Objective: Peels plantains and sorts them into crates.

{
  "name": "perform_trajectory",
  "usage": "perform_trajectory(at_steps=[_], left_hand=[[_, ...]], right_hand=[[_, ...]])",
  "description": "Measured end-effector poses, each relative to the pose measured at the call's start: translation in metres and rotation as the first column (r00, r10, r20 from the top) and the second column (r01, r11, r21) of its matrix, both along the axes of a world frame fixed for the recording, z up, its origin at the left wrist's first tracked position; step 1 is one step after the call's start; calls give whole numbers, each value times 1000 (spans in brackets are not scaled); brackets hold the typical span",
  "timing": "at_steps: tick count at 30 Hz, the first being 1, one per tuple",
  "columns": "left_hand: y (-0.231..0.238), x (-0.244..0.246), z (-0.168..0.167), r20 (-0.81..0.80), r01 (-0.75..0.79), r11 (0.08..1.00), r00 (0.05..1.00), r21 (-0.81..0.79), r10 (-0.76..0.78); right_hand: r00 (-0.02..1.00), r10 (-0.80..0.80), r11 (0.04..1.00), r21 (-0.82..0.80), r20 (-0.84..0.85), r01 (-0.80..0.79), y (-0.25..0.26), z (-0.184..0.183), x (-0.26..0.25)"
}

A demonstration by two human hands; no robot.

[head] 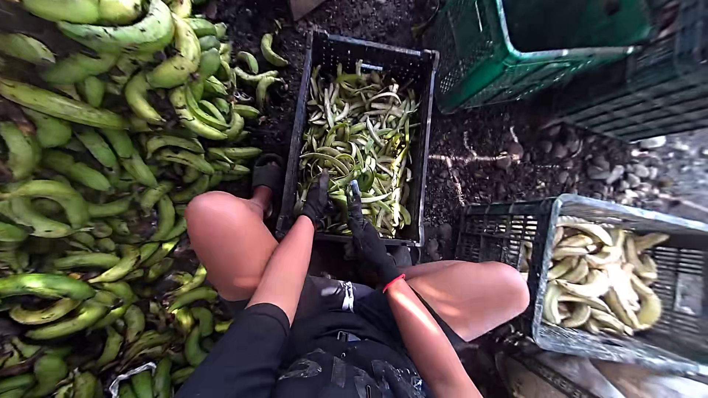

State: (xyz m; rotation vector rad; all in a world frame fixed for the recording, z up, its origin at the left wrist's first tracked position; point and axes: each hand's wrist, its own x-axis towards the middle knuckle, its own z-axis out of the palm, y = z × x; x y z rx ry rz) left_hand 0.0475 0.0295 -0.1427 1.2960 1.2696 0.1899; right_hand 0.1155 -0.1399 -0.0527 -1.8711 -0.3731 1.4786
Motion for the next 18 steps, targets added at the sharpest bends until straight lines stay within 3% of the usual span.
perform_trajectory(at_steps=[3,7,12,18], left_hand=[[-1,1,1,-26,-84,992,996,-98,82],[-2,3,7,-46,-104,990,994,-98,100],[-5,2,6,-13,-104,993,995,-57,103],[-13,5,8,-6,-207,970,978,-130,208]], right_hand=[[995,-46,999,-12,-83,46,-4,3,-12],[992,-74,997,4,-97,75,-5,-3,-21],[1000,-18,1000,-22,-14,18,1,-2,-29],[999,-6,992,-130,47,12,9,12,-39]])
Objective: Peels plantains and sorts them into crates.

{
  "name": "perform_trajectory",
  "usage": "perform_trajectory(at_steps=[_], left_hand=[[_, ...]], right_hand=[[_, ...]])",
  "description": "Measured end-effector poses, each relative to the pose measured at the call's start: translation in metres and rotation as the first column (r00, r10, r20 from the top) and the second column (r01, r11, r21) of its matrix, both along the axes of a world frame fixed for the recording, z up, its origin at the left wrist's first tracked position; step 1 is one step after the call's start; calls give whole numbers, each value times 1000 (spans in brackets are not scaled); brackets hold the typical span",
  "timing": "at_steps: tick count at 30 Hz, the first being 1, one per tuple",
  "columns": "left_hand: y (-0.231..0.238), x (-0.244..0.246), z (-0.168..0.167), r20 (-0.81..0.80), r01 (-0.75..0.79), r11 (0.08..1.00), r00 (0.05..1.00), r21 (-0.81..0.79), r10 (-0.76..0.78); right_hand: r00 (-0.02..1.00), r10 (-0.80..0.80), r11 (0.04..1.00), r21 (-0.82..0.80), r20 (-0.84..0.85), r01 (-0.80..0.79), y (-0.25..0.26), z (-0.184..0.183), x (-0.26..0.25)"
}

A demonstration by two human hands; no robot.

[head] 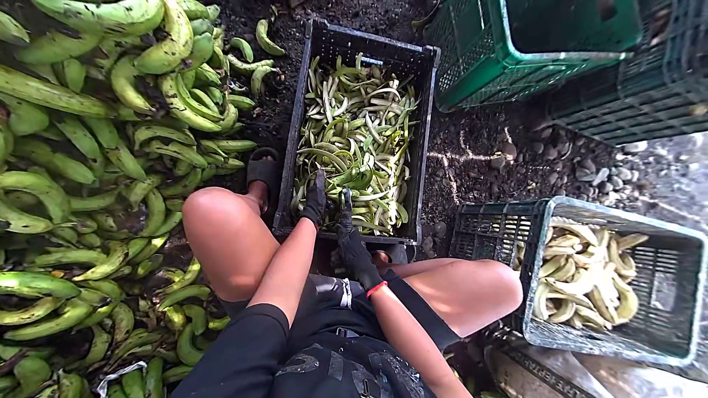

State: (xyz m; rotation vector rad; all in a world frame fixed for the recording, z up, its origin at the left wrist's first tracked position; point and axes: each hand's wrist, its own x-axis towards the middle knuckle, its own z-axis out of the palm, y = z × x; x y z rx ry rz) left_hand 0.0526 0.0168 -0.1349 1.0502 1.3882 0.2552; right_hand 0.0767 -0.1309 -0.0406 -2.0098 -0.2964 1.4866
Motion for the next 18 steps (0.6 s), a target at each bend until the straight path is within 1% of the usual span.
perform_trajectory(at_steps=[2,4,6,7,9,11,14,16,18], left_hand=[[1,0,-2,16,9,1000,1000,19,-9],[-2,-1,-1,-5,35,997,999,68,-35],[-2,-3,-2,-9,57,995,998,79,-57],[-3,-1,-3,-11,45,996,999,77,-45],[-4,1,-5,-13,22,998,1000,56,-22],[-5,1,-4,-1,6,999,1000,39,-6],[-6,-1,-6,18,-24,998,1000,52,23],[-5,-3,-3,18,21,997,1000,76,-22],[-6,-3,3,17,27,996,999,89,-29]], right_hand=[[999,21,1000,4,26,-21,2,-3,0],[999,34,999,-12,14,-34,3,-7,2],[999,35,999,-16,6,-34,2,-7,0],[999,31,999,-15,5,-31,1,-6,-1],[999,-9,1000,-7,-34,8,1,-9,0],[990,-75,996,33,-117,79,0,-15,0],[972,-147,988,27,-183,155,1,-9,-4],[965,-152,985,44,-214,165,3,-13,-2],[965,-143,986,54,-220,158,4,-17,-2]])
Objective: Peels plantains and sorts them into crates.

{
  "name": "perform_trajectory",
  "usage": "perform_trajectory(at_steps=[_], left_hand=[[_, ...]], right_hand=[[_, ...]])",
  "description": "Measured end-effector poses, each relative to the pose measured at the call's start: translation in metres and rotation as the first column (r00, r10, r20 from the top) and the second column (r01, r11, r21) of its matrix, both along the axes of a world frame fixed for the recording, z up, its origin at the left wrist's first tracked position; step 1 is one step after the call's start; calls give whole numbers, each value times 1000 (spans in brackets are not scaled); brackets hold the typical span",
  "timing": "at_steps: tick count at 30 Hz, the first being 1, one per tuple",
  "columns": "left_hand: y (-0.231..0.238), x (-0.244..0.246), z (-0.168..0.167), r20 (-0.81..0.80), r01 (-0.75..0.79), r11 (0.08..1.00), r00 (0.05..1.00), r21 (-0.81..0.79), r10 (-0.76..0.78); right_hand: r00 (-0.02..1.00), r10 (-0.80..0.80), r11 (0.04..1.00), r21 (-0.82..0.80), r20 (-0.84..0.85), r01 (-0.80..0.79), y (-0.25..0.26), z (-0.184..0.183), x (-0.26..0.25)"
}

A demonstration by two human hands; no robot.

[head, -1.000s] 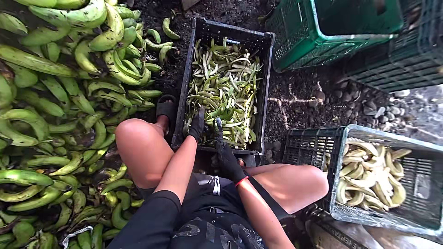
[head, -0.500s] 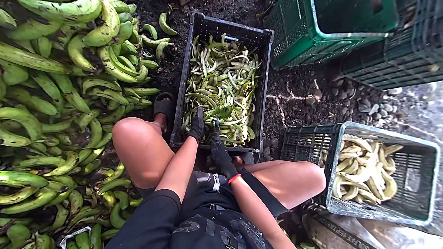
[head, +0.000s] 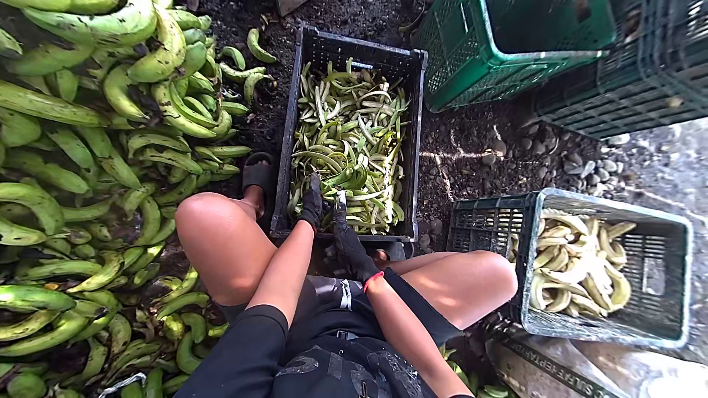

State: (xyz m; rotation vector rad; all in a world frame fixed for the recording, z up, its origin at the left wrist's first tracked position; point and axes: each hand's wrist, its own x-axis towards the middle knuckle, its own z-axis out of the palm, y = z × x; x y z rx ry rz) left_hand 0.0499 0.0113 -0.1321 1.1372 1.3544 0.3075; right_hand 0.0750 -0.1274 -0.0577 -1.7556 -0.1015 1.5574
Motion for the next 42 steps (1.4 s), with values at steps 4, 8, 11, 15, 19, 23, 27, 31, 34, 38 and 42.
perform_trajectory(at_steps=[4,8,11,15,19,23,27,31,34,38,42], left_hand=[[2,-3,-13,43,-33,999,999,0,33],[0,1,-16,30,-129,988,991,-89,132],[1,-1,-14,38,-132,986,990,-99,136],[2,-2,-13,55,-128,986,989,-109,135],[2,1,-16,16,-186,976,982,-112,189],[2,-2,-11,57,-152,984,986,-92,157],[7,-3,-22,39,-185,972,980,-147,193],[10,-5,-26,8,-178,971,983,-157,181],[10,-7,-30,15,-188,970,981,-154,193],[7,-11,-32,17,-124,987,992,-101,126],[13,-10,-33,-36,-158,975,987,-156,154]], right_hand=[[1000,7,1000,-22,18,-7,5,0,-6],[999,-35,999,15,-19,35,8,0,-6],[999,-49,999,1,-22,49,10,0,-9],[999,-44,999,10,-30,44,13,0,-10],[996,-65,998,-13,-57,65,14,1,-8],[997,-53,999,-16,-59,52,17,2,-7],[992,-78,997,-6,-101,78,20,1,-6],[994,-51,999,8,-101,52,21,0,-3],[993,-54,999,-7,-100,54,21,3,-9],[995,-6,1000,0,-97,6,22,-4,-7],[994,90,996,-21,62,-89,6,3,-4]])
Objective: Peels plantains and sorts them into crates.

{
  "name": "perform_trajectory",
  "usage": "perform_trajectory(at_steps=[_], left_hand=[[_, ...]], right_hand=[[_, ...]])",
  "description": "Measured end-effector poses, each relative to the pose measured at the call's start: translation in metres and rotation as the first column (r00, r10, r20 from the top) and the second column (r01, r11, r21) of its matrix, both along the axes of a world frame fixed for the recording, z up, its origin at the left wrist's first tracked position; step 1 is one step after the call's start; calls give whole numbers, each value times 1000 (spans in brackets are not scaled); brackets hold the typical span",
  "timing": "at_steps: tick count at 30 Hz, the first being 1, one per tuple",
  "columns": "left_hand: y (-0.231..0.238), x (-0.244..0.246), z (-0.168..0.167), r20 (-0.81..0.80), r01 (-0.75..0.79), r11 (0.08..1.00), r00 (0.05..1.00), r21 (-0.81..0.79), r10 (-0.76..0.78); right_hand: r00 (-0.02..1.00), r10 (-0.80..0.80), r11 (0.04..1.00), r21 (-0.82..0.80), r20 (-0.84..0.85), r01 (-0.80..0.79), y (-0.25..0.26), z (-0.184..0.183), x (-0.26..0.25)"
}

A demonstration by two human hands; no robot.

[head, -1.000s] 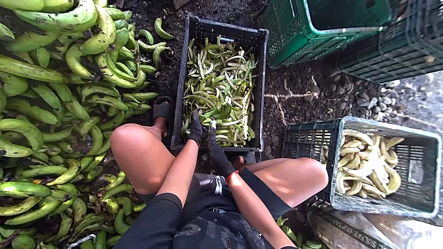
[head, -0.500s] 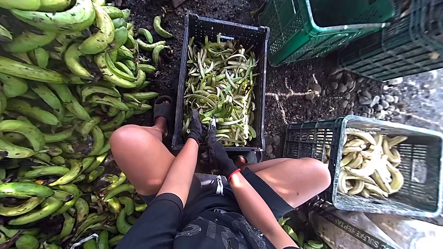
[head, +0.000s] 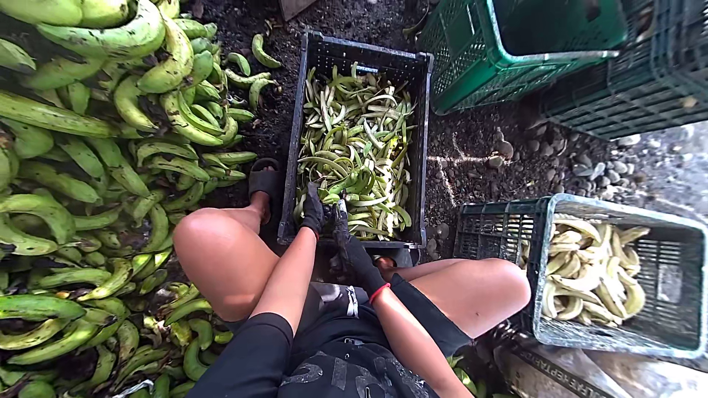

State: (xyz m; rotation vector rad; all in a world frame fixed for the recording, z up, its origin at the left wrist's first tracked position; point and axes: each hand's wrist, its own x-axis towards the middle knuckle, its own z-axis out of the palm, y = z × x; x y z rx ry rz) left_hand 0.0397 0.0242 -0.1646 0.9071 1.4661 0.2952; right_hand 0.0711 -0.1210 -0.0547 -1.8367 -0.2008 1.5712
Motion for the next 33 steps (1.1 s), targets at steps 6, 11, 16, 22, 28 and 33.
perform_trajectory(at_steps=[6,11,16,22,28,33], left_hand=[[3,-18,5,8,65,997,998,-47,-65],[3,-21,-2,-4,213,976,977,52,-213],[-5,-19,1,6,185,983,983,-6,-185],[-9,-21,-4,43,254,967,966,25,-255],[-15,-32,0,5,319,948,948,-17,-319],[-15,-28,17,-92,478,873,878,99,-471]], right_hand=[[962,254,965,-86,98,-246,15,1,35],[972,235,964,-133,12,-231,23,10,33],[986,99,978,-170,-135,-121,25,19,35],[954,248,954,-128,-166,-271,33,4,41],[955,151,972,-140,-253,-191,30,-12,53],[924,168,978,-63,-344,-201,17,-9,68]])
